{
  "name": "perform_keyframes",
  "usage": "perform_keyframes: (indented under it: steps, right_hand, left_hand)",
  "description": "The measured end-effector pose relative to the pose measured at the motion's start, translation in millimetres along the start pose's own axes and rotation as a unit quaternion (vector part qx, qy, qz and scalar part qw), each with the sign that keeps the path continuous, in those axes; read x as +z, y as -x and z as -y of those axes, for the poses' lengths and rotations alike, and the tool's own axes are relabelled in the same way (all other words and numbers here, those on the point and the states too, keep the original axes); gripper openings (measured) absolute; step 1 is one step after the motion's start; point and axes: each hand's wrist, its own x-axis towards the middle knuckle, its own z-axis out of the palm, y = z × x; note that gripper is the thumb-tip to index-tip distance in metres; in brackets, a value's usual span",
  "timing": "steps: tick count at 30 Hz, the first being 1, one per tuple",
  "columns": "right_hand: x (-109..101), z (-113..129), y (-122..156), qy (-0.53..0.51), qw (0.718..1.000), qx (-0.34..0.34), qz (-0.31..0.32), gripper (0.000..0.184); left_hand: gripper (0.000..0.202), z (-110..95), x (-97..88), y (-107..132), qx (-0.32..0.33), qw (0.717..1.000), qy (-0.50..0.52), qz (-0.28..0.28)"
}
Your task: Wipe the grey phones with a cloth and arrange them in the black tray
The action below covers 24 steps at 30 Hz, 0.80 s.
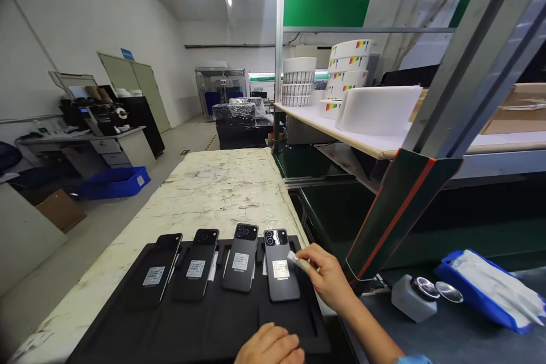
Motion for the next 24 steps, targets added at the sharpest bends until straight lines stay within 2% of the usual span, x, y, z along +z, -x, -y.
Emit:
perform_keyframes:
  steps: [1,3,6,8,11,15,18,21,24]
  right_hand:
    - [4,-1,-10,0.015,1.000,-0.009,0.009,0.023]
    - [12,-1,-30,0.038,0.999,-0.025,0.014,0.022]
    - [20,3,-52,0.058,0.997,-0.047,0.008,0.025]
    - [22,6,-54,0.068,0.996,-0.051,0.006,0.027]
    - [23,9,-32,0.098,0.993,-0.063,0.030,0.023]
    - [23,14,26,0.164,0.972,-0.097,0.137,0.019]
    - [22,19,47,0.165,0.971,-0.075,0.155,0.018]
    - [20,23,30,0.135,0.982,-0.048,0.123,0.021]
    - [24,23,-12,0.135,0.987,-0.037,0.078,0.020]
  left_hand:
    - [0.043,-5,15.0,4,-0.016,0.999,-0.030,-0.002]
    - [0.042,-10,32.6,16,-0.044,0.994,-0.094,0.019]
    - [0.033,-8,39.2,31,-0.051,0.988,-0.139,0.038]
    - [0.025,-4,41.7,40,-0.039,0.989,-0.140,0.035]
    - [0.019,0,53.2,51,-0.027,0.990,-0.138,0.006]
    - [0.018,0,72.3,65,-0.039,0.988,-0.140,-0.056]
    - [0.016,-2,74.6,69,-0.040,0.989,-0.138,-0.039]
    - [0.013,-2,67.3,66,-0.032,0.990,-0.136,-0.025]
    - [0.016,-3,59.2,60,-0.028,0.990,-0.136,-0.020]
